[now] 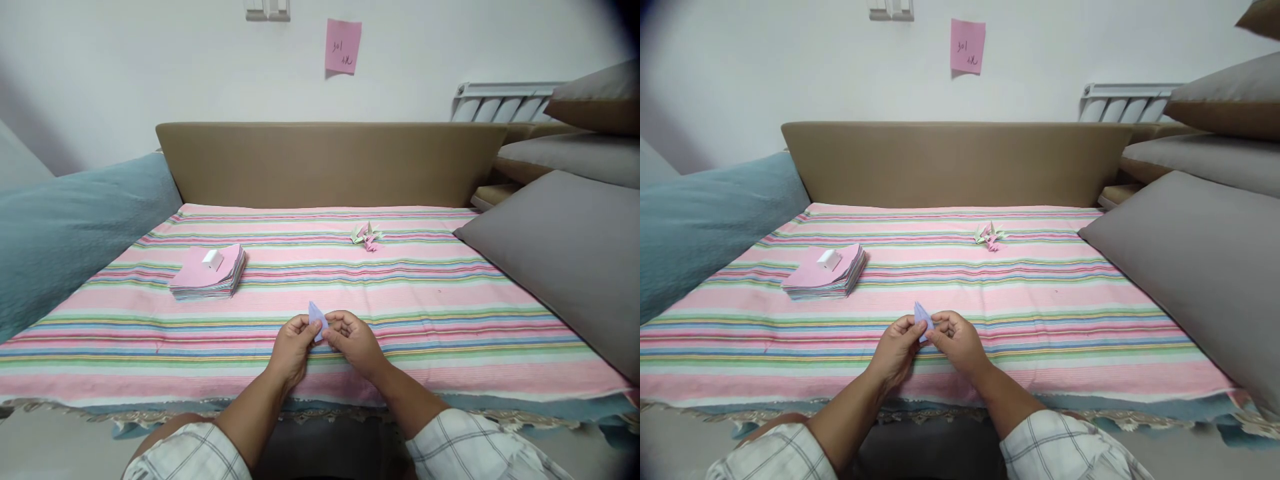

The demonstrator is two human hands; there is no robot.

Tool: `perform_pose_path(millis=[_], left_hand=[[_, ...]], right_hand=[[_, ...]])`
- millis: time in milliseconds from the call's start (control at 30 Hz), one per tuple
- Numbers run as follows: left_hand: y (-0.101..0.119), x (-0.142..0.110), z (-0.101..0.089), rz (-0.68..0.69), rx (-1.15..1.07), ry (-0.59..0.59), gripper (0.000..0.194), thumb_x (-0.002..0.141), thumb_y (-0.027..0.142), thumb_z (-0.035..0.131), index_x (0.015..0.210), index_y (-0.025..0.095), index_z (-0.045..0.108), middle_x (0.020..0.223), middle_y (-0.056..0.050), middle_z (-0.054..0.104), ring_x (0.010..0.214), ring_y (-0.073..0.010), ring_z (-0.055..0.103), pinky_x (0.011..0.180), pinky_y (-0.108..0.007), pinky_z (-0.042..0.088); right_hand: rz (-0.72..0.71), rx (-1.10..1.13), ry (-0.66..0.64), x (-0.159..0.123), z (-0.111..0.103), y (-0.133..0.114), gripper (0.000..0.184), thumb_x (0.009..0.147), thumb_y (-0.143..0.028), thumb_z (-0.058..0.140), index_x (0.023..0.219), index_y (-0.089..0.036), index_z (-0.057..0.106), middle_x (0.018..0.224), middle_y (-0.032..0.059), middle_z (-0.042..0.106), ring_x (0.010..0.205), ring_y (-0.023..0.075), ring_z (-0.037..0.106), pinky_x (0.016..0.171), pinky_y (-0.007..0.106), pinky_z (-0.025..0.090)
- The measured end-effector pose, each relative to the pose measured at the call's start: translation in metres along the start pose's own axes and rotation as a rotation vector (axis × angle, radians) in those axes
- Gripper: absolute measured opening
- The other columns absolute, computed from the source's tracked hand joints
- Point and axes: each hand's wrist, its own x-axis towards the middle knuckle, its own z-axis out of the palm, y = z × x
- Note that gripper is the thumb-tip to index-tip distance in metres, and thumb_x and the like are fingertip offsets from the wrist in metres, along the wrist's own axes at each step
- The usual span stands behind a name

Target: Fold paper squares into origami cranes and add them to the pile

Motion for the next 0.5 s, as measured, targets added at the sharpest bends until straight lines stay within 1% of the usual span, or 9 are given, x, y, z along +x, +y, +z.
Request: perform_pose_path(millis=[100, 167, 233, 333, 433, 500], left_hand=[[0.0009, -0.0003, 0.0002, 0.0, -0.007, 0.021, 0.025, 0.053, 0.027, 0.082, 0.064, 0.013, 0.065, 0.062, 0.0, 0.065, 0.058, -0.0091, 0.056, 0.061, -0.022, 0.046], [0.001, -0.0007, 0.0004, -0.002, 0.003, 0.023, 0.025, 0.052, 0.027, 0.082, 0.063, 0.012, 0.065, 0.061, 0.001, 0.064, 0.058, -0.0082, 0.055, 0.06, -0.02, 0.044], [0.0009, -0.0013, 0.0007, -0.003, 0.008, 0.014, 0.024, 0.051, 0.026, 0.083, 0.062, 0.013, 0.066, 0.059, 0.001, 0.064, 0.057, -0.0075, 0.054, 0.059, -0.02, 0.043], [0.0002, -0.0022, 0.0005, 0.001, 0.015, -0.002, 0.024, 0.053, 0.027, 0.082, 0.061, 0.013, 0.065, 0.059, 0.001, 0.063, 0.057, -0.008, 0.053, 0.06, -0.021, 0.042], [-0.001, -0.0023, -0.0007, 0.016, 0.045, -0.012, 0.024, 0.054, 0.028, 0.081, 0.061, 0.013, 0.064, 0.06, 0.001, 0.062, 0.057, -0.0084, 0.053, 0.059, -0.021, 0.041], [-0.002, -0.0019, -0.0018, 0.034, 0.067, -0.012, 0.023, 0.055, 0.028, 0.08, 0.061, 0.013, 0.064, 0.059, 0.001, 0.062, 0.056, -0.0081, 0.051, 0.058, -0.021, 0.04]], right_hand=[[-0.028, -0.072, -0.076, -0.0016, 0.0009, -0.0017, 0.03, 0.072, -0.045, 0.063, 0.081, -0.019, 0.055, 0.067, -0.0018, 0.055, 0.06, 0.0112, 0.048, 0.056, 0.024, 0.038], [-0.065, -0.165, -0.094, -0.0027, 0.0008, -0.0035, 0.027, 0.075, -0.046, 0.059, 0.073, -0.019, 0.055, 0.066, -0.0019, 0.053, 0.06, 0.0112, 0.045, 0.056, 0.024, 0.037], [-0.098, -0.248, -0.071, -0.003, 0.0, -0.0048, 0.028, 0.077, -0.044, 0.056, 0.066, -0.019, 0.052, 0.06, -0.0037, 0.046, 0.057, 0.0105, 0.04, 0.054, 0.023, 0.034], [-0.143, -0.337, -0.031, -0.002, -0.0018, -0.0052, 0.031, 0.076, -0.04, 0.057, 0.057, -0.02, 0.043, 0.055, -0.0055, 0.037, 0.054, 0.0097, 0.034, 0.052, 0.023, 0.029], [-0.203, -0.377, -0.025, -0.0006, -0.0028, -0.004, 0.033, 0.075, -0.038, 0.058, 0.054, -0.02, 0.04, 0.054, -0.0055, 0.035, 0.054, 0.0099, 0.033, 0.053, 0.024, 0.028], [-0.214, -0.384, -0.026, -0.0003, -0.0026, -0.0029, 0.034, 0.075, -0.038, 0.058, 0.054, -0.02, 0.039, 0.055, -0.0052, 0.036, 0.055, 0.0102, 0.034, 0.054, 0.024, 0.028]])
